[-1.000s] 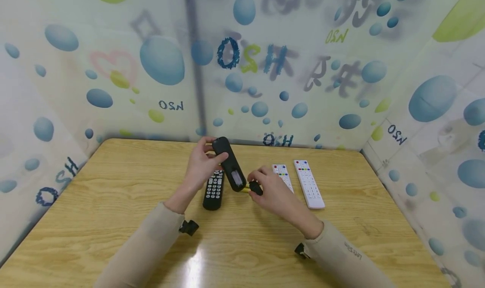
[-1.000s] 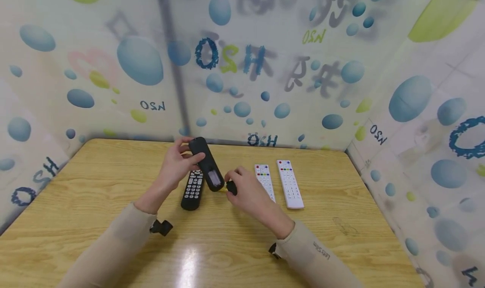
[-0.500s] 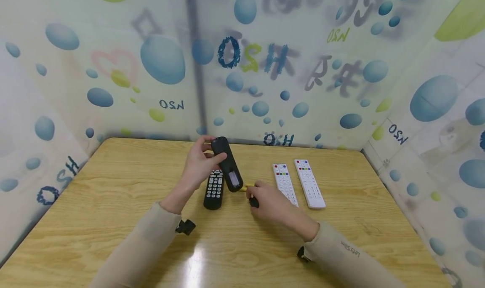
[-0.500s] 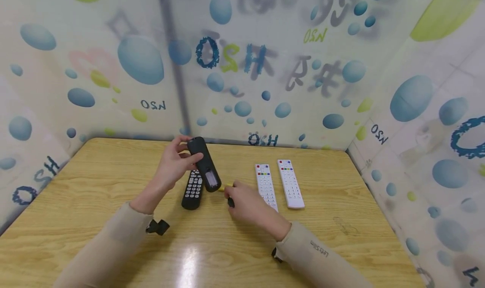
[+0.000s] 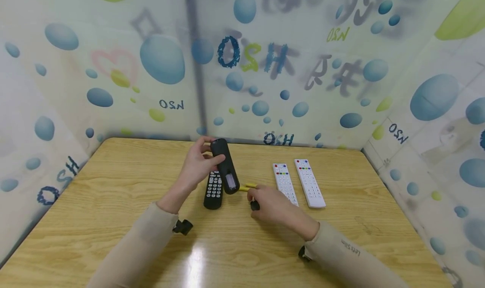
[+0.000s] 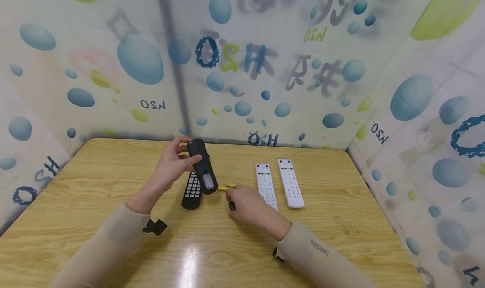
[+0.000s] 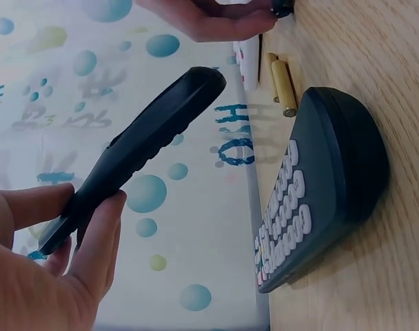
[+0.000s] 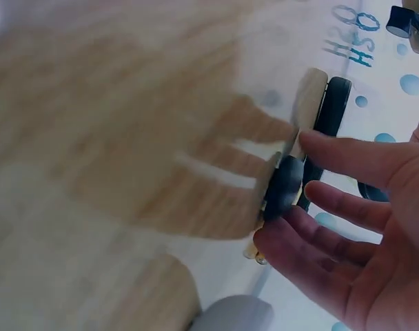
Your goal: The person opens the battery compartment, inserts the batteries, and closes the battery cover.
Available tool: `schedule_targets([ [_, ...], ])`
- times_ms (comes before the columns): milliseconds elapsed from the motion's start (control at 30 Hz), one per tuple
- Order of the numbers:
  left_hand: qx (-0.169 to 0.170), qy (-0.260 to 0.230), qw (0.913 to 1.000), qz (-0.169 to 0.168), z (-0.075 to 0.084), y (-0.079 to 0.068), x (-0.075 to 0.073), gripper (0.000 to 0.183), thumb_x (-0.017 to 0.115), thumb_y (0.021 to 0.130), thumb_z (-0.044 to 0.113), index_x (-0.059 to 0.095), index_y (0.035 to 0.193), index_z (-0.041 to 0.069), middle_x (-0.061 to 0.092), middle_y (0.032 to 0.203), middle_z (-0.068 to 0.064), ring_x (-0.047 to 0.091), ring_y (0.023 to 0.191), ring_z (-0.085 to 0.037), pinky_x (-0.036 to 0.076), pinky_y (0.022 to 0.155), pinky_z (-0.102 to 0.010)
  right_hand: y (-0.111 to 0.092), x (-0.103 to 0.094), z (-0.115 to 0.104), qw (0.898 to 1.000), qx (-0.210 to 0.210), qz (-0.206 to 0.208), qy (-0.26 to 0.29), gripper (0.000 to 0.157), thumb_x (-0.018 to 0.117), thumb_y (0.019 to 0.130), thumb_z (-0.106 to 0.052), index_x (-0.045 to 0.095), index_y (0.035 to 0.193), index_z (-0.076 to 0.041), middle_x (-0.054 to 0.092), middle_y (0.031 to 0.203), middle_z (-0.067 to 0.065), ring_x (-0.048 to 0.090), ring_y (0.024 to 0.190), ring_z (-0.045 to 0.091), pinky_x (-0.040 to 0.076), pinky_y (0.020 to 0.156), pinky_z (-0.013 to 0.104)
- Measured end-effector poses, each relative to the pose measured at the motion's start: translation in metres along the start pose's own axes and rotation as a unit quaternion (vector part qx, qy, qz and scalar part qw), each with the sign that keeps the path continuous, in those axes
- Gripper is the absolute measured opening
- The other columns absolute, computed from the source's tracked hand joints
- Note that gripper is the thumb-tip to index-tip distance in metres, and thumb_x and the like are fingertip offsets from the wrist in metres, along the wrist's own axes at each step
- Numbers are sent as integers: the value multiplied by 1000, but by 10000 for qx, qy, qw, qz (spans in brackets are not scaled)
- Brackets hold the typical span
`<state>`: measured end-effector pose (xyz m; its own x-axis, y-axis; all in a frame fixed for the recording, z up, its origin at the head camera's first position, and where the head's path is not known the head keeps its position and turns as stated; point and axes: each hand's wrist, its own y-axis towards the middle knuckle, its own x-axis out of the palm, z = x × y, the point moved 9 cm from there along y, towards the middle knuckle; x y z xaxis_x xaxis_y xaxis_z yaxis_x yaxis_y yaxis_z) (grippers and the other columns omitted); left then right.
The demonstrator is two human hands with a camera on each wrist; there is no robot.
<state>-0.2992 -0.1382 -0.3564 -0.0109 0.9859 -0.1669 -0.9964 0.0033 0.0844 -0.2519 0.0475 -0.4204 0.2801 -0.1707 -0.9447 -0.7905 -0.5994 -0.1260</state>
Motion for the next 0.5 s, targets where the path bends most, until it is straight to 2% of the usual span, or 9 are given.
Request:
schedule_targets([
  [133, -56, 69, 9999, -47, 0, 1, -2, 49, 73, 95, 3, 50, 138, 8, 62, 118, -20, 68, 93, -31, 61, 78, -49, 1, -7, 1, 10000, 9, -6, 1, 30, 82, 90, -24, 70, 113, -11, 63, 101, 2, 57, 81, 12, 52, 68, 32],
  [233, -67, 91, 9999, -87, -1, 1, -3, 49, 73, 95, 4, 50, 138, 8, 62, 118, -19, 67, 93, -30, 60, 79, -51, 4, -17, 4, 9999, 70, 68, 56, 27, 80, 92, -23, 70, 113, -9, 66, 103, 5, 60, 84, 14, 53, 71, 35],
  [367, -104, 96, 9998, -138, -2, 1, -3, 49, 73, 95, 3, 50, 138, 8, 62, 119, -20, 67, 93, -30, 61, 74, -42, 12, -26, 13, 9996, 228, 127, 103, 23, 78, 93, -19, 70, 112, -8, 67, 102, 5, 61, 87, 16, 54, 75, 36],
  [500, -151, 110, 9997, -187, -5, 1, -3, 49, 74, 95, 3, 50, 137, 8, 62, 120, -20, 67, 93, -30, 61, 71, -37, 20, -30, 21, 9994, 339, 117, 33, 22, 78, 94, -18, 70, 112, -8, 68, 99, 4, 61, 85, 16, 54, 74, 36],
])
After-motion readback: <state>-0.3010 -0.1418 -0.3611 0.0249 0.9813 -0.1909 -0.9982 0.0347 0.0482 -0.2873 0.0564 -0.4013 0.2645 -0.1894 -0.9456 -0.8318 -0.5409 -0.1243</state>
